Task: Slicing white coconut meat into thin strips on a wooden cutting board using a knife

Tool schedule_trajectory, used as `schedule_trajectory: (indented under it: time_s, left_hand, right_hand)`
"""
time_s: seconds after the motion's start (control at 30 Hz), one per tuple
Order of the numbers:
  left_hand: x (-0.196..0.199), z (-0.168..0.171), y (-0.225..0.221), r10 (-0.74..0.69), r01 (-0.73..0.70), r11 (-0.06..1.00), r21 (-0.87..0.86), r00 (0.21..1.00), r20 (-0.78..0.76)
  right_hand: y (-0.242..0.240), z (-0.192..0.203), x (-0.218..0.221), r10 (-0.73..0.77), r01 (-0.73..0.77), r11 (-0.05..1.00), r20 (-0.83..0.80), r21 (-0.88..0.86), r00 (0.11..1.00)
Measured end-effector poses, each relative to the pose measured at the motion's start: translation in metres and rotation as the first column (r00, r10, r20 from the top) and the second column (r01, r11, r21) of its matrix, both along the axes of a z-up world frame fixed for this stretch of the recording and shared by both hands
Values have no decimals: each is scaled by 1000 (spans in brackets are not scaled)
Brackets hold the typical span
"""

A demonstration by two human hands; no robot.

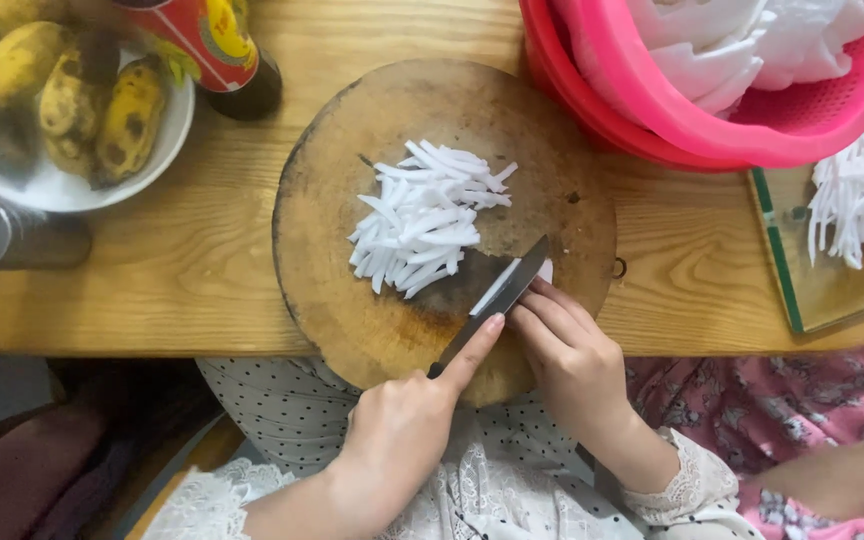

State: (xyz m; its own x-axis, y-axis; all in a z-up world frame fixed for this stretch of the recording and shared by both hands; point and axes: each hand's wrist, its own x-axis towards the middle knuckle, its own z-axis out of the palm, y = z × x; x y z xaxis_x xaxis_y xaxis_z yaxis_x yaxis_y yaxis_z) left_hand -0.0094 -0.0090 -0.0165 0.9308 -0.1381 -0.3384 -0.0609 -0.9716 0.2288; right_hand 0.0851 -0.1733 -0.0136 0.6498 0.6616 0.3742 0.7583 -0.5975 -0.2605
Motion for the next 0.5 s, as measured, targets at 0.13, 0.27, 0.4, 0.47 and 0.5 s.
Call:
schedule_trajectory:
  time_s: [0.13,0.27,0.4,0.47,0.5]
  left_hand:
    - [-9,3,4,24,-26,999,-28,997,-74]
    - [-13,7,8,5,-4,1000,8,992,-126]
    - [10,28,10,3,-30,997,-72,937,-350]
    - [13,22,6,7,-26,998,-59,954,-298]
    - [16,19,5,0,-10,999,-40,970,-241]
  right_hand:
    - [2,0,-1,-1,1,1000,16,12,1000]
    - [2,-1,-2,-20,19,999,37,29,999]
    - [1,-3,-1,0,-1,999,24,48,1000]
    - [0,-6,-2,0,-1,999,26,51,1000]
    - [0,-7,-2,-11,9,998,32,59,999]
